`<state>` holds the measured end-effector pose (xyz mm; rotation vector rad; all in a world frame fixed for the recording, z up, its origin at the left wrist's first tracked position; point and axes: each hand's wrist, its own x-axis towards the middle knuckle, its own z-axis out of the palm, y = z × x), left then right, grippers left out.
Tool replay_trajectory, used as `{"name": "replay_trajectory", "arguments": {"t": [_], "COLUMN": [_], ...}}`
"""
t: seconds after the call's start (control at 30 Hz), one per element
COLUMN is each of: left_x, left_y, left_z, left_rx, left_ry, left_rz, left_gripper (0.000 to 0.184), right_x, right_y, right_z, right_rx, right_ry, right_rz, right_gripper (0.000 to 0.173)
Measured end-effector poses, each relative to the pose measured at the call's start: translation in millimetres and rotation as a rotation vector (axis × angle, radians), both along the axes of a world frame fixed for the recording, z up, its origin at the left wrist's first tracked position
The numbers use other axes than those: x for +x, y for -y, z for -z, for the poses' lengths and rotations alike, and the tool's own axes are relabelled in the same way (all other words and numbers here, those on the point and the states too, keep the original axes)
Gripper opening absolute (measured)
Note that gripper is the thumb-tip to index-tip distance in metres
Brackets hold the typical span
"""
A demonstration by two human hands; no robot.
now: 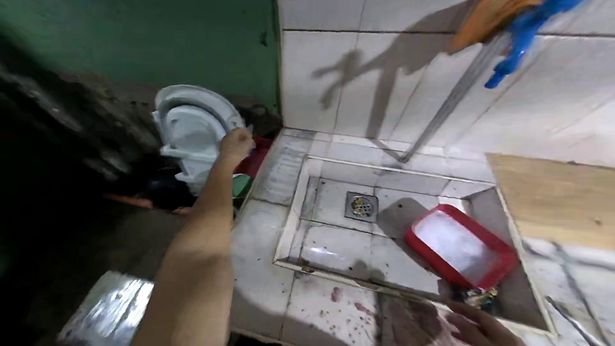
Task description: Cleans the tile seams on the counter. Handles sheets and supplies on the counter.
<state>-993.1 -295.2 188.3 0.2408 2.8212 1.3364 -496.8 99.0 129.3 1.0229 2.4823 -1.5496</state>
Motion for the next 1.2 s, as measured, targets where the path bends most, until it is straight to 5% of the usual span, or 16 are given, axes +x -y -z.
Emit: {"name": "replay_trajectory", "arguments": {"t": [0.1,0.3,0.47,0.63,0.83,1.0,1.2], "left_x": [17,144,262,377,470,522,535], "left_y": [-24,-101,-171,-245,-289,-285,-285], "left_z": [28,-1,49,85,98,109,118], "left_rx": [0.033,-0.019,0.107,0.227,0.182,0.122,0.106], "left_ry": [0.023,-0.124,-0.018,0.114,-0.07,-0.095,-0.158], "left_rz": [0.098,0.226,0.384,0.444,0.28,0.165,0.093], "left_gripper": [0.04,0.036,0.035,0.053,0.026,0.04,0.046], "right_x": [10,49,96,117,139,162,219], "right_y": [-9,-51,-118,-167,-226,-285,-342], "right_z": [-5,-15,10,33,27,13,16], "right_rx": [0.075,0.276,0.696,0.712,0.648,0.409,0.471], "right_ry": [-0.002,-0.003,0.132,0.302,0.231,0.227,0.321], "right_rz": [0.099,0.335,0.391,0.231,0.06,0.224,0.22], "right_gripper": [0.03,0.018,0.026,0.04,0.028,0.036,0.033]}}
